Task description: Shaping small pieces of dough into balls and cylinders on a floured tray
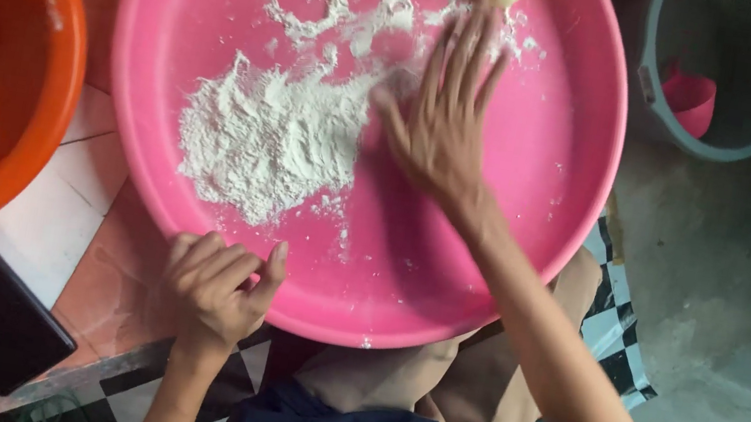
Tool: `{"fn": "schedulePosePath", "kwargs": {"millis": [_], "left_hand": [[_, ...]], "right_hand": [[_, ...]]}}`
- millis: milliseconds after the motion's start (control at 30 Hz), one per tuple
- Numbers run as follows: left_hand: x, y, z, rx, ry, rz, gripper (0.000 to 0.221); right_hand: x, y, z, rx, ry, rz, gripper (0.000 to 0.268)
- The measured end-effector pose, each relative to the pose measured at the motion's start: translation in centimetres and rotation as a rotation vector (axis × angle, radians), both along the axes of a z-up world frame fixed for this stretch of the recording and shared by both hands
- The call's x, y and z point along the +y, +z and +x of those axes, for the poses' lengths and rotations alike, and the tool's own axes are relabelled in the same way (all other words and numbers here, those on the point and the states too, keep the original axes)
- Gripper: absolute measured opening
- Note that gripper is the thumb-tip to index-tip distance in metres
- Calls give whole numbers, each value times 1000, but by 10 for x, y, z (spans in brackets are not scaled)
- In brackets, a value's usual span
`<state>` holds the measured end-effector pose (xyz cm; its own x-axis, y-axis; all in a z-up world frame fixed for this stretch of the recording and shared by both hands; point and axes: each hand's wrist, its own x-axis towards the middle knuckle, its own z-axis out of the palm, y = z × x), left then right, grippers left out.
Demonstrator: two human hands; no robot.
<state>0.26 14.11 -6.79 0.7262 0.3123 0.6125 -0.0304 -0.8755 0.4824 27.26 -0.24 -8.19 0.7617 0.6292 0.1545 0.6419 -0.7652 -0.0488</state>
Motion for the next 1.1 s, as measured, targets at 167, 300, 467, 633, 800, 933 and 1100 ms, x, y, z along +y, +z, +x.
{"fn": "schedulePosePath", "kwargs": {"millis": [167, 300, 467, 633, 800, 933, 1100], "left_hand": [[0, -9, -7, 35, -6, -30, 50], [-1, -15, -4, 0, -23, -1, 52], [1, -8, -4, -11, -62, -63, 51], [1, 5, -1, 16, -92, -69, 55], [-2, 14, -1, 200, -51, -76, 53], [-3, 13, -2, 205, -31, -52, 53], [-5, 7, -3, 161, 33, -157, 55]], "right_hand": [[-57, 22, -109, 53, 169, 58, 100], [-84, 88, -169, 358, 173, -153, 93], [-73, 45, -152, 328, 148, -151, 99], [-37, -7, -68, 155, 82, -27, 101], [-7, -36, 45, -143, 44, -160, 78], [17, 10, 34, 99, -75, -128, 84], [-22, 8, -34, 48, 58, -152, 94]]}}
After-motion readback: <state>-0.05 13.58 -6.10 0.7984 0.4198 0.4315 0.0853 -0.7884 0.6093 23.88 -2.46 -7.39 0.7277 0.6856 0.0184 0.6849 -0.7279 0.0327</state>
